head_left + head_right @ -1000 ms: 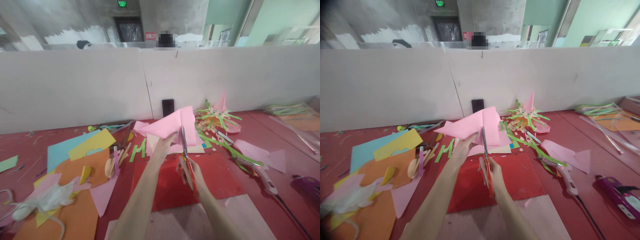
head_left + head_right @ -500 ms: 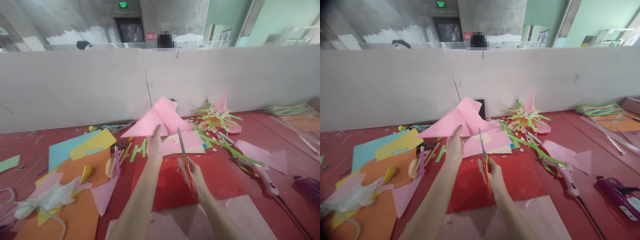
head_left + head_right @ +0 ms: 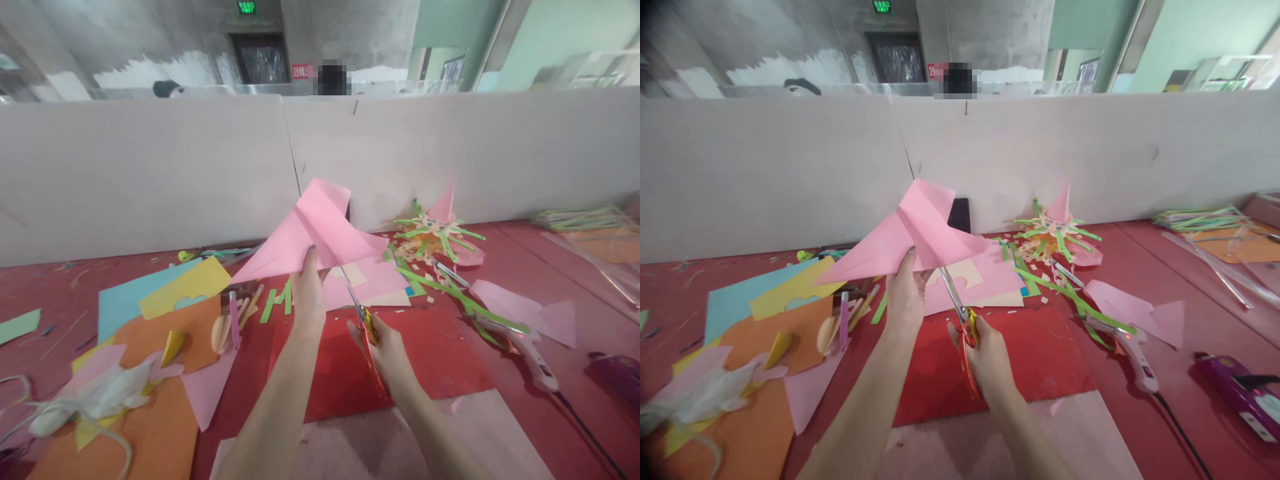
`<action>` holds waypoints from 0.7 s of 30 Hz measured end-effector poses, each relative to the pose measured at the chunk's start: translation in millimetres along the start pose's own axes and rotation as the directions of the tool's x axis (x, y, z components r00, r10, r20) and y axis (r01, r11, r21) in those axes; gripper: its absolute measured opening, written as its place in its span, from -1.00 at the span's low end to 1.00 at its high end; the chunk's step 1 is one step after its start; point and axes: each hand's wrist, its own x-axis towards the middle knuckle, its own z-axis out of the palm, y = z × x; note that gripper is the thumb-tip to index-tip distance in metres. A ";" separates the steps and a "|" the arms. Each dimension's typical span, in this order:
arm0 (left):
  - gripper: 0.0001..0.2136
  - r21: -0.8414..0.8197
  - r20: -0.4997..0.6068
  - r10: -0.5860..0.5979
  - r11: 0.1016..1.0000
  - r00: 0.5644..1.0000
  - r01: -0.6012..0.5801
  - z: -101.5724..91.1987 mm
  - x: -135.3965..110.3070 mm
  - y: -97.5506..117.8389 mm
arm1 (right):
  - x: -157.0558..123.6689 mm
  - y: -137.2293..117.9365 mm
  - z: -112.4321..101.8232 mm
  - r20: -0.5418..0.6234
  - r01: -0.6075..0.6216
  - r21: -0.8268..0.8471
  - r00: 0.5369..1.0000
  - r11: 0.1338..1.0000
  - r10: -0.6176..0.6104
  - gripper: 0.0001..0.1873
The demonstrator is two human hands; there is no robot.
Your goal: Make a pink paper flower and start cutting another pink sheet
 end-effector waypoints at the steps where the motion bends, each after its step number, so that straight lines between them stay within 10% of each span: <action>1: -0.61 0.021 0.001 -0.006 1.000 1.000 0.006 0.7 -1.2 -1.5 | 0.4 1.0 0.3 0.004 -0.002 0.023 1.000 1.000 0.002 -0.67; 11: -0.72 0.282 0.060 -0.102 0.956 0.993 0.081 6.7 -20.6 -11.4 | 3.9 3.6 1.0 0.158 -0.169 0.364 0.980 0.916 0.118 -0.58; 21: -0.72 0.434 0.110 0.066 0.895 0.992 -0.108 1.6 -13.2 -6.3 | 1.4 -0.5 -0.8 0.222 -0.178 0.391 0.970 0.903 0.095 -0.55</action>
